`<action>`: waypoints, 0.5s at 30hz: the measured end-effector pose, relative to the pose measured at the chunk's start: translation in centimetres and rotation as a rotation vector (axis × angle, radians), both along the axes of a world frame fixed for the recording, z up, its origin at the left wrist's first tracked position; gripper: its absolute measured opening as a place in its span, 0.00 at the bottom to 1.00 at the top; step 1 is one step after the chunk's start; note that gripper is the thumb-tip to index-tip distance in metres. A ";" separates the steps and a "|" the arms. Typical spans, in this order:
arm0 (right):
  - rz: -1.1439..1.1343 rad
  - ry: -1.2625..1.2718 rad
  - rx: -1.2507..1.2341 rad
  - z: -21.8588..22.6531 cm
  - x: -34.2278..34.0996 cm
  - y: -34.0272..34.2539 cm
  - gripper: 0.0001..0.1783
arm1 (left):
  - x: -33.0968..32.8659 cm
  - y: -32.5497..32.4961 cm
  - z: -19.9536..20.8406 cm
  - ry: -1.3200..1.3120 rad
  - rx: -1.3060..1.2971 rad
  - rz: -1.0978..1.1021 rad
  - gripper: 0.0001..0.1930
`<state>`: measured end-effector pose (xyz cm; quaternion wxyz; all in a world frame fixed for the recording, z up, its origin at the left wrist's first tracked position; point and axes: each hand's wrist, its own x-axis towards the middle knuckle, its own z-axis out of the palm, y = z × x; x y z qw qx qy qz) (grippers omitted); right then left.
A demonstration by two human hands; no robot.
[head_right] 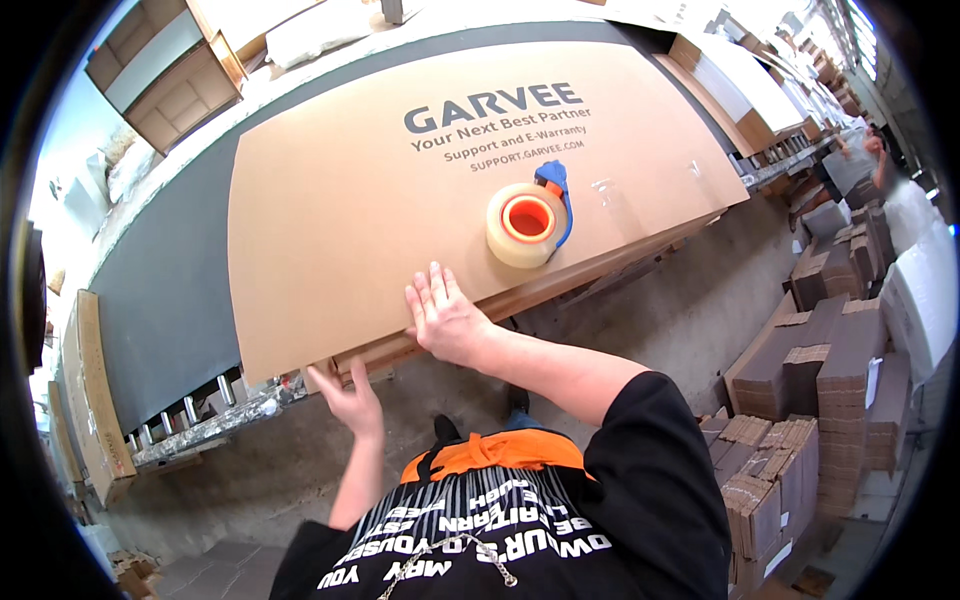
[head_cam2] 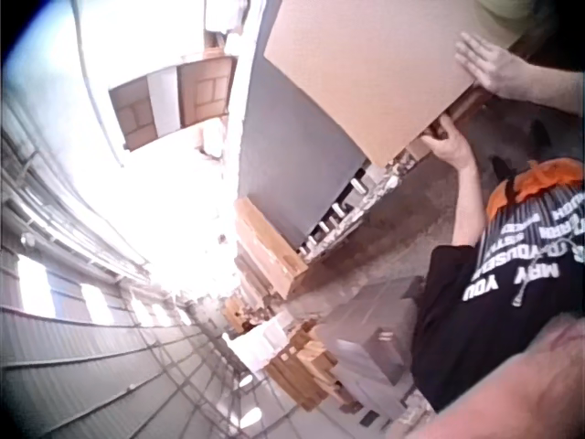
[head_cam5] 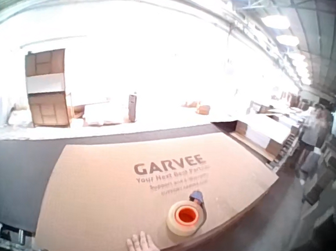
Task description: The person tapes cardboard boxes using a tape dispenser and places foam padding inside a box on a conveyor belt.
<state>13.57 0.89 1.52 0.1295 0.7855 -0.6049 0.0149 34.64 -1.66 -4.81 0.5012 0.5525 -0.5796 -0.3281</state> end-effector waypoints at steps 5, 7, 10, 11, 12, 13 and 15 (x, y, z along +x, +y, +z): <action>0.016 0.056 0.027 1.5 -0.1 0.8 0.39 | 1.7 1.2 1.5 -0.633 -0.749 -0.108 0.30; 0.031 -0.049 0.179 2.4 -0.5 -0.3 0.43 | -0.8 -2.2 -0.1 -0.711 -0.707 -0.095 0.25; 0.105 -0.328 0.147 2.3 -2.6 -5.6 0.32 | -2.4 -3.8 -1.4 -0.690 -0.675 -0.006 0.16; 0.108 -0.459 0.129 1.4 -3.7 -9.4 0.26 | -2.5 -4.1 -1.8 -0.594 -0.700 0.061 0.15; 0.102 -0.575 0.107 0.8 -4.9 -12.5 0.20 | -2.6 -4.4 -0.9 -0.603 -0.690 0.078 0.11; 0.085 -0.596 0.076 0.1 -5.9 -17.1 0.14 | -2.0 -4.0 -0.4 -0.647 -0.641 0.119 0.11; 0.213 -0.436 -0.197 -0.8 -8.6 -26.0 0.16 | -2.2 -4.3 -0.4 -0.593 -0.647 0.105 0.11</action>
